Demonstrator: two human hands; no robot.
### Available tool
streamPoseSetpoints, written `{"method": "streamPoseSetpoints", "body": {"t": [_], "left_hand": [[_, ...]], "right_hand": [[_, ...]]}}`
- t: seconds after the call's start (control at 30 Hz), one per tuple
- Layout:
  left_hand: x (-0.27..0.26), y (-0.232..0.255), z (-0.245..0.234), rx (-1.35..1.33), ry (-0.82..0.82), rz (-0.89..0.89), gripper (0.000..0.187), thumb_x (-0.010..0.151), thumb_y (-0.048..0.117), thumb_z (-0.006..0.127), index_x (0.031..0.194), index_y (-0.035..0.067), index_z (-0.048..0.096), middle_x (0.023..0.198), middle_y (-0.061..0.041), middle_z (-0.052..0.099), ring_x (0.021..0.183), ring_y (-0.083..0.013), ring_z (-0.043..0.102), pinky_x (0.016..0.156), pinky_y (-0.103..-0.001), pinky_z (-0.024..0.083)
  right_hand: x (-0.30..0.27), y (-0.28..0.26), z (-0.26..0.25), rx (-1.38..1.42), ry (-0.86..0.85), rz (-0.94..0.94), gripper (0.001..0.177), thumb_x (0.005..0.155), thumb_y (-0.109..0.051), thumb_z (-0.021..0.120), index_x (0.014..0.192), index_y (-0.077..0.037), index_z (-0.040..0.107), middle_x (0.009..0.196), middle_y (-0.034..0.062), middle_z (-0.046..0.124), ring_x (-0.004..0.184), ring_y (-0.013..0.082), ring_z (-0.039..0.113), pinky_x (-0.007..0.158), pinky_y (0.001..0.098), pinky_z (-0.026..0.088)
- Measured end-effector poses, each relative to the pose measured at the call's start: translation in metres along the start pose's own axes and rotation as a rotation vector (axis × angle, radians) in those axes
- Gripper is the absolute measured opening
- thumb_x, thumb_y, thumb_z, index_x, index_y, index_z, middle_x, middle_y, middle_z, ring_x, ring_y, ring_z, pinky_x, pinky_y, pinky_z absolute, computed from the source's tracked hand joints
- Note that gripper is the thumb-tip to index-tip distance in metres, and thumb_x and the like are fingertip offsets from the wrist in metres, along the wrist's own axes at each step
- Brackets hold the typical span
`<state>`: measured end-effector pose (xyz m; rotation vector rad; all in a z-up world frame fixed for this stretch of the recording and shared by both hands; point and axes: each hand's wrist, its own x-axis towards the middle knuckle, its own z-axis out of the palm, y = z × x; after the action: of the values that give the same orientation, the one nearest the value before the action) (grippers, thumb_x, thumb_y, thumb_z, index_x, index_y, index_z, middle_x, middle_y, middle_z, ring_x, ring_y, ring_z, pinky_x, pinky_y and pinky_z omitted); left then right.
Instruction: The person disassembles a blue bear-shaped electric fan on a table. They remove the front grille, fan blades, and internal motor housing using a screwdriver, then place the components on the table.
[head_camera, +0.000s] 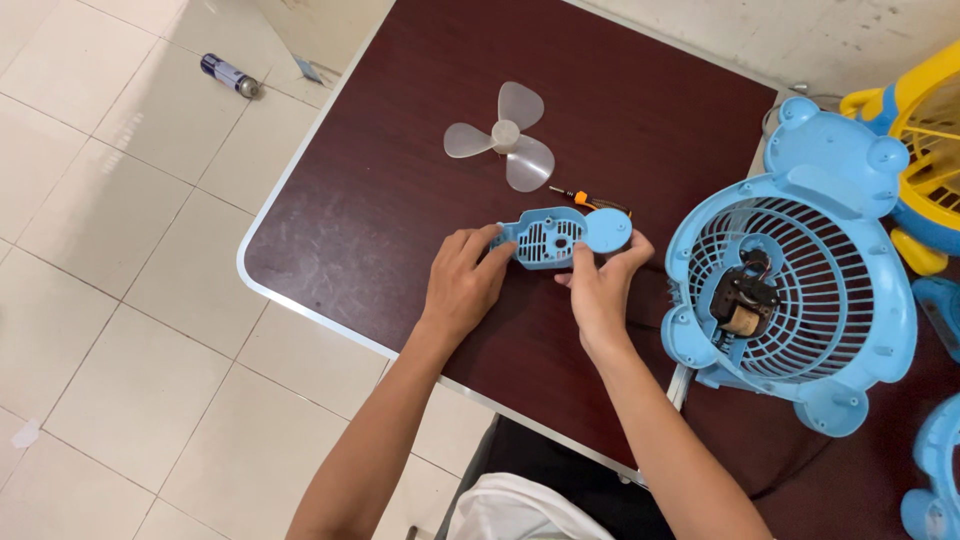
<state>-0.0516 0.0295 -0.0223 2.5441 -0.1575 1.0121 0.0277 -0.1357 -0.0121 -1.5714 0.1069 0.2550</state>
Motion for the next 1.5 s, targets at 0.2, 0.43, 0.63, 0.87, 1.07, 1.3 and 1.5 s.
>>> {"method": "streamPoseSetpoints", "body": {"t": [0.2,0.43,0.63,0.87,1.07,1.3,1.5], "left_hand": [[0.014,0.006,-0.009,-0.137,0.047,-0.188,0.023,0.086,-0.002,0.074,0.109,0.0,0.072,0.12,-0.016,0.069,0.098,-0.0324,0.068,0.083,-0.04,0.058],[0.032,0.005,-0.012,-0.647,-0.003,-0.781,0.018,0.095,0.003,0.069,0.111,-0.004,0.073,0.097,-0.013,0.079,0.081,-0.0156,0.075,0.073,-0.032,0.06],[0.028,-0.004,-0.017,-0.945,-0.128,-0.948,0.019,0.096,0.006,0.065,0.111,-0.005,0.068,0.095,-0.01,0.076,0.084,-0.0136,0.075,0.075,-0.028,0.064],[0.015,-0.011,-0.03,-0.739,-0.182,-0.804,0.04,0.089,0.005,0.075,0.124,-0.005,0.058,0.109,-0.016,0.075,0.093,-0.02,0.074,0.081,-0.032,0.062],[0.023,-0.02,-0.053,-0.566,-0.232,-0.672,0.093,0.071,0.006,0.082,0.151,0.003,0.035,0.145,-0.021,0.049,0.119,-0.0312,0.063,0.092,-0.038,0.059],[0.03,-0.04,-0.064,-0.317,-0.301,-0.415,0.091,0.066,0.006,0.088,0.147,0.003,0.046,0.151,-0.02,0.044,0.133,-0.042,0.05,0.106,-0.046,0.047],[0.032,-0.048,-0.051,-0.293,-0.249,-0.649,0.087,0.068,0.016,0.09,0.143,0.002,0.048,0.14,-0.018,0.048,0.111,-0.0362,0.065,0.09,-0.043,0.056]], "right_hand": [[0.008,-0.02,-0.004,0.053,-0.115,-0.011,0.053,0.099,-0.027,0.06,0.139,-0.01,0.031,0.122,0.0124,0.059,0.101,0.0185,0.067,0.073,0.0323,0.053],[0.012,-0.037,0.002,-0.015,-0.257,-0.026,0.056,0.1,-0.026,0.056,0.15,-0.012,0.035,0.135,0.0088,0.062,0.115,0.0202,0.066,0.089,0.0401,0.057],[0.006,-0.044,0.015,-0.02,-0.349,0.029,0.05,0.099,-0.021,0.057,0.145,-0.006,0.044,0.114,0.0098,0.072,0.101,0.0202,0.073,0.081,0.0347,0.059],[0.006,-0.029,0.035,-0.048,-0.366,0.017,0.052,0.095,-0.012,0.065,0.142,-0.002,0.046,0.11,0.013,0.072,0.091,0.0185,0.074,0.073,0.0313,0.061],[0.013,-0.021,0.053,-0.22,-0.411,0.031,0.05,0.093,-0.011,0.066,0.14,-0.002,0.052,0.107,0.0132,0.073,0.088,0.0174,0.075,0.073,0.0308,0.062],[0.039,-0.01,0.07,-0.293,-0.498,-0.023,0.043,0.097,-0.012,0.058,0.139,0.0,0.057,0.115,0.0126,0.077,0.098,0.0146,0.074,0.082,0.0293,0.058],[0.048,-0.007,0.085,-0.396,-0.528,-0.11,0.041,0.093,-0.017,0.067,0.13,-0.001,0.056,0.121,0.0111,0.073,0.105,0.0158,0.074,0.087,0.032,0.059]]}}
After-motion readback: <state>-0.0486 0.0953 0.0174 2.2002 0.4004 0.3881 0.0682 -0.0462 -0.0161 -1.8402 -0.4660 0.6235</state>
